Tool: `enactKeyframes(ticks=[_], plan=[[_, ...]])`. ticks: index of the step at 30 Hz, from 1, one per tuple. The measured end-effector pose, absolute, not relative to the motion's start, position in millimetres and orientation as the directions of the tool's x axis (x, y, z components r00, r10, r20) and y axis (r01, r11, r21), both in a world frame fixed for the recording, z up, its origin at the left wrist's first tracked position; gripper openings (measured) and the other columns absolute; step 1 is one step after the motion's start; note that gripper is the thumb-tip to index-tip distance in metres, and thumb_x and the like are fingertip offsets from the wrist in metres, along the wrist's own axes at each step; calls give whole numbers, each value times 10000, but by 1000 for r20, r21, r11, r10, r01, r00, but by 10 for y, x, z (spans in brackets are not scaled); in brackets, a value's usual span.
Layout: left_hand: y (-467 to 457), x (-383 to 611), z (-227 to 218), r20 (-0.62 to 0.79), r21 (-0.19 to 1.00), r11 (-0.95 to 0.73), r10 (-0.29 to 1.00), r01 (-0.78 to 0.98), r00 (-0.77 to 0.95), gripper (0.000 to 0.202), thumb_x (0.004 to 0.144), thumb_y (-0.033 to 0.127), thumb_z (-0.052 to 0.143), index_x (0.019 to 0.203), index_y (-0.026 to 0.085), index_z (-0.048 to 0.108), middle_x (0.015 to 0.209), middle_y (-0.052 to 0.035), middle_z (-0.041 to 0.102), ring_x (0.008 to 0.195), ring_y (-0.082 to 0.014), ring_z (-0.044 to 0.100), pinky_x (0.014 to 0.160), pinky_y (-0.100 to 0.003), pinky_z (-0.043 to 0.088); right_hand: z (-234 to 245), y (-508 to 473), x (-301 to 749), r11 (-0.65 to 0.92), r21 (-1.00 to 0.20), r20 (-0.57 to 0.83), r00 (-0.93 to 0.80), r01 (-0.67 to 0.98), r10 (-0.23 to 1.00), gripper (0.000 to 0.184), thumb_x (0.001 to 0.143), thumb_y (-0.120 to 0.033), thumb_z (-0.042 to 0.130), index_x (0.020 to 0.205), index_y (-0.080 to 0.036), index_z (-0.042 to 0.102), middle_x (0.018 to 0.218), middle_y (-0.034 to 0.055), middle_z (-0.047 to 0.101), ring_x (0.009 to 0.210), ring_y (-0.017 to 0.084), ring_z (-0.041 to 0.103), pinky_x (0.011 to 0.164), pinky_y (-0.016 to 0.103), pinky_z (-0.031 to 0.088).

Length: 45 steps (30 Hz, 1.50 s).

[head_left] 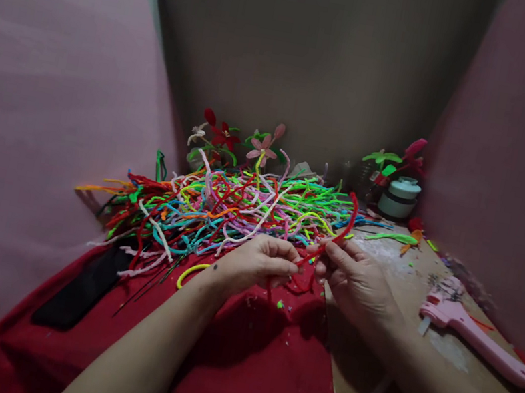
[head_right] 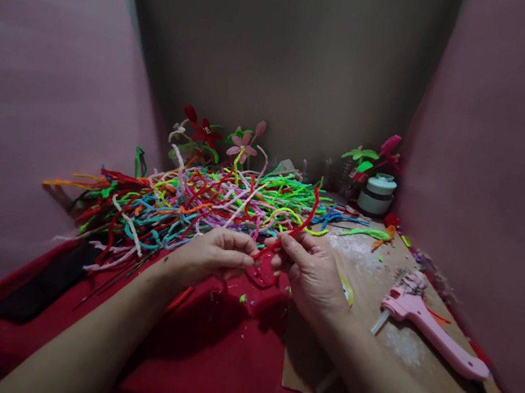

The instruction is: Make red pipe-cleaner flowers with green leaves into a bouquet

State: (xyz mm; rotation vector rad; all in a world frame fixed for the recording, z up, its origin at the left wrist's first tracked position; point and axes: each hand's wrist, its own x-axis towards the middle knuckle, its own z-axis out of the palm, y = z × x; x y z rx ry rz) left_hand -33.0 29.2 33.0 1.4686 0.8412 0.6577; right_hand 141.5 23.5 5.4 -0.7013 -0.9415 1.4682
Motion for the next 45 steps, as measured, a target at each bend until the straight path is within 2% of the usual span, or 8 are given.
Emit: enactKeyframes(ticks=[11,20,26,31,35,38,41,45], plan=[[303,-324,233,-172,964,263,712,-31,681,127,733,232,590,704,109,603,452,72,367,339,-5,224,369,-177,127,96,218,1440,-38,-817,110,-220,-576,969,169,677,-197,697,837,-162,658,722,26,686,482,94,578,465,229,483],[238,-297,271,-190,982,136,687,133,702,309,778,404,564,840,107,623,561,0,547,348,-30,360,343,-181,188,112,127,1415,-103,-833,98,-329,-543,939,137,739,-276,622,799,-157,653,533,-16,597,349,78,476,349,196,395],[271,-179,238,-10,950,162,870,-267,493,410,688,414,678,1007,166,607,727,4,571,450,-18,403,394,-143,271,101,95,1412,-219,-891,-15,-457,-397,890,227,797,-323,535,685,-146,623,376,-36,480,283,47,305,301,166,240],[306,-151,185,135,879,38,936,-475,324,144,719,255,672,755,116,661,718,-26,620,571,-72,545,548,-189,431,10,85,1368,-383,-840,-93,-594,-383,799,174,783,-303,579,758,-135,621,416,-41,467,393,80,442,426,195,391],[333,-151,166,129,770,69,957,-634,262,119,764,225,627,793,112,653,730,-42,639,683,-121,611,688,-244,489,-10,62,1345,-541,-762,-217,-646,-356,732,151,763,-292,612,775,-145,581,443,-94,333,338,20,228,323,133,192],[366,-149,150,55,702,142,966,-698,252,94,795,197,589,810,115,630,627,-4,578,549,-83,554,573,-217,476,-14,28,1318,-505,-784,-218,-600,-362,769,159,778,-302,594,765,-145,572,425,-120,208,357,20,90,319,137,110],[385,-152,145,59,666,172,958,-726,281,86,816,182,558,796,116,610,537,36,472,425,-39,409,428,-161,366,-19,-14,1272,-453,-809,-175,-582,-375,794,145,785,-299,575,770,-155,570,403,-116,241,342,27,112,312,148,137],[363,-161,179,72,674,143,964,-725,258,120,829,165,531,748,111,600,499,51,397,390,-24,304,394,-146,289,-13,-67,1214,-392,-837,-150,-528,-381,836,140,755,-289,600,728,-158,563,370,-117,273,312,24,139,301,149,178]])
